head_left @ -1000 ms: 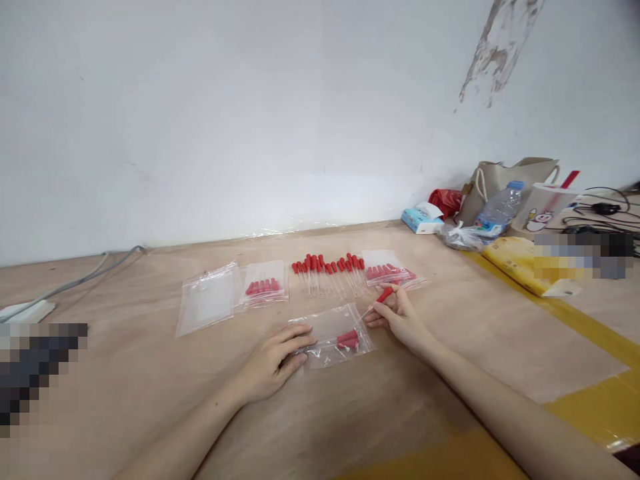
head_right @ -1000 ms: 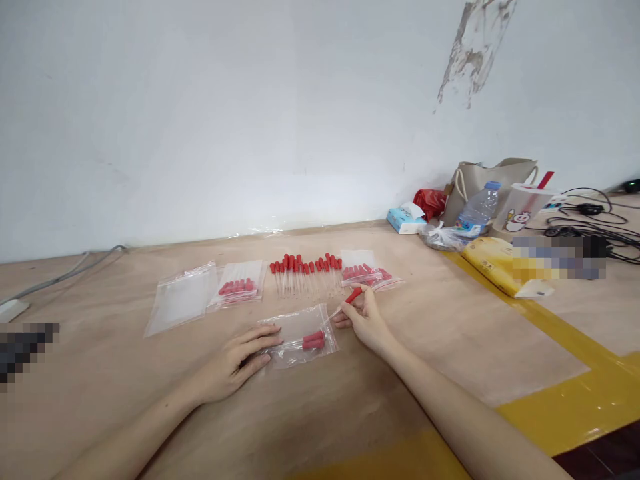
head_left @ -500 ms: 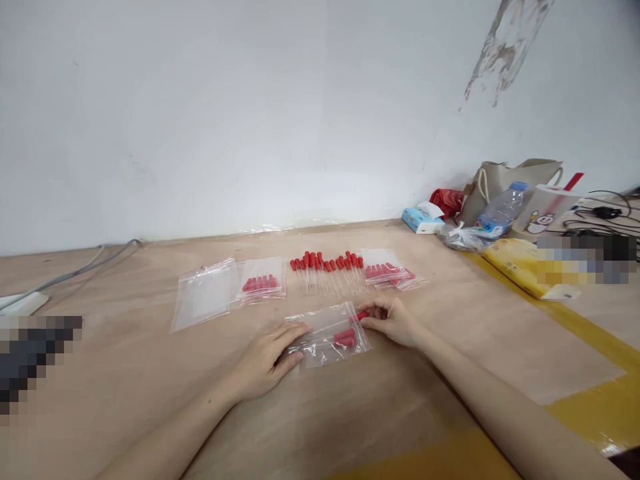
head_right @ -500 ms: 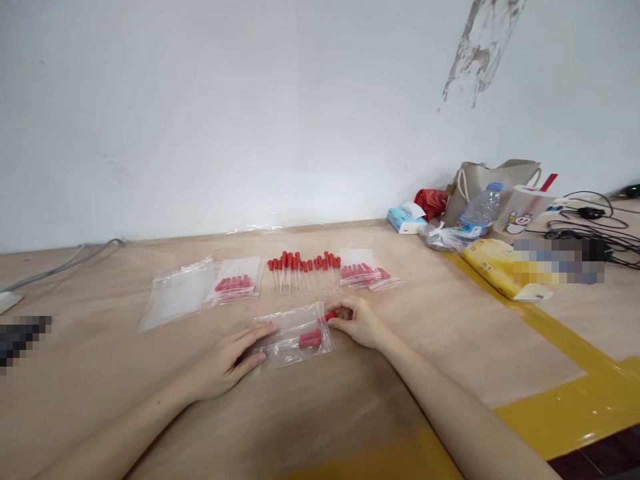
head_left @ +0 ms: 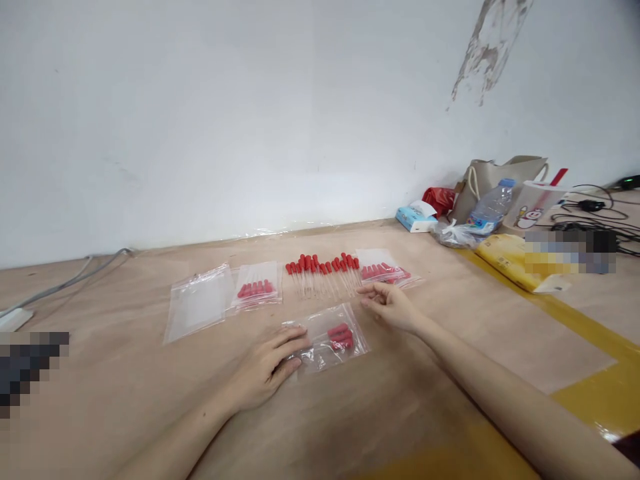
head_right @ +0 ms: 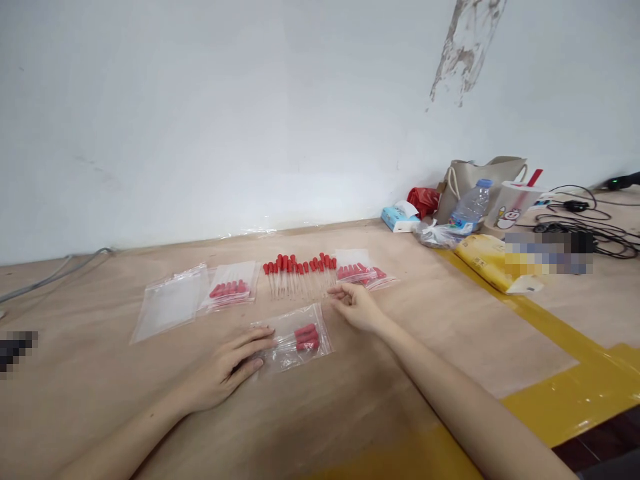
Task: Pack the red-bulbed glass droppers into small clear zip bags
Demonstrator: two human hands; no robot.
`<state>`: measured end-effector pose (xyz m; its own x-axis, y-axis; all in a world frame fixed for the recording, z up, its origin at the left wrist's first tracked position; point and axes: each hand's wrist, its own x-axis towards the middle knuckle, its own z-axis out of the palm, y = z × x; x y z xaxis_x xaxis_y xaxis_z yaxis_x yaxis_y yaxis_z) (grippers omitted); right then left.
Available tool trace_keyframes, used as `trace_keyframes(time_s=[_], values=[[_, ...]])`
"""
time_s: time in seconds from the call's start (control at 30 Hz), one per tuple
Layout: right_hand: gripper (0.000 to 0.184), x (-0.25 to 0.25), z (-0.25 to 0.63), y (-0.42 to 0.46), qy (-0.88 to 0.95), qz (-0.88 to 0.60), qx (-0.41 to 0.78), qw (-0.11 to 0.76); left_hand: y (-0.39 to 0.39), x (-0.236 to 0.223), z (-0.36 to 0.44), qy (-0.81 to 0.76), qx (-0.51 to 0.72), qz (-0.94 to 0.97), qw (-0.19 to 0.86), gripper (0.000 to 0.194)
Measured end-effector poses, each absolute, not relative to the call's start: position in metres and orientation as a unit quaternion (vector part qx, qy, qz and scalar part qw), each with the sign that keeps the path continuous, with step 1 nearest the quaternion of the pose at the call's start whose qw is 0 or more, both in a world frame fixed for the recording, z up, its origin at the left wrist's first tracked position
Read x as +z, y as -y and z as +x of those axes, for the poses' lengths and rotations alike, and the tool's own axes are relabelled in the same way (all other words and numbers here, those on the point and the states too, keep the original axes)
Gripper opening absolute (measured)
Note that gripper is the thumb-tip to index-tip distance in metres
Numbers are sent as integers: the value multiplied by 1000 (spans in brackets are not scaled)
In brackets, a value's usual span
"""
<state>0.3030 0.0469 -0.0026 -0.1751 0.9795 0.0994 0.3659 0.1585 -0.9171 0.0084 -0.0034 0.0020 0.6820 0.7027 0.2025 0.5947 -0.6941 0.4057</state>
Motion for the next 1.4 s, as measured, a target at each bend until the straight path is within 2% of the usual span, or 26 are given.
trace_keyframes(time_s=[0.1, 0.23, 0.4, 0.63, 0.73, 1.0, 1.07, 1.1, 1.17, 1.4], values=[[13, 9, 295, -72, 704, -568, 256, 340, 3, 0, 8, -356, 172, 907, 149, 30], [10, 20, 264, -107, 709, -635, 175, 250, 2, -1, 7, -350, 167, 910, 146, 31], [10, 19, 231, -142, 674, -689, 184, 196, 4, 3, 8, -345, 171, 911, 147, 32], [12, 24, 224, -157, 636, -713, 255, 150, 4, 5, 8, -342, 164, 913, 151, 33], [16, 31, 227, -156, 625, -711, 265, 184, 4, 4, 8, -345, 158, 914, 144, 34], [20, 36, 277, -101, 608, -633, 320, 357, 4, 2, 9, -353, 154, 913, 136, 36], [48, 27, 294, -79, 576, -556, 370, 472, 4, 1, 8, -353, 159, 912, 140, 35], [62, 21, 300, -69, 560, -534, 388, 500, 4, 1, 8, -353, 158, 911, 142, 35], [75, 8, 308, -53, 530, -511, 411, 538, 4, 1, 8, -357, 153, 910, 143, 35], [61, -20, 295, -39, 464, -473, 444, 604, 3, -1, 8, -351, 157, 913, 137, 34]])
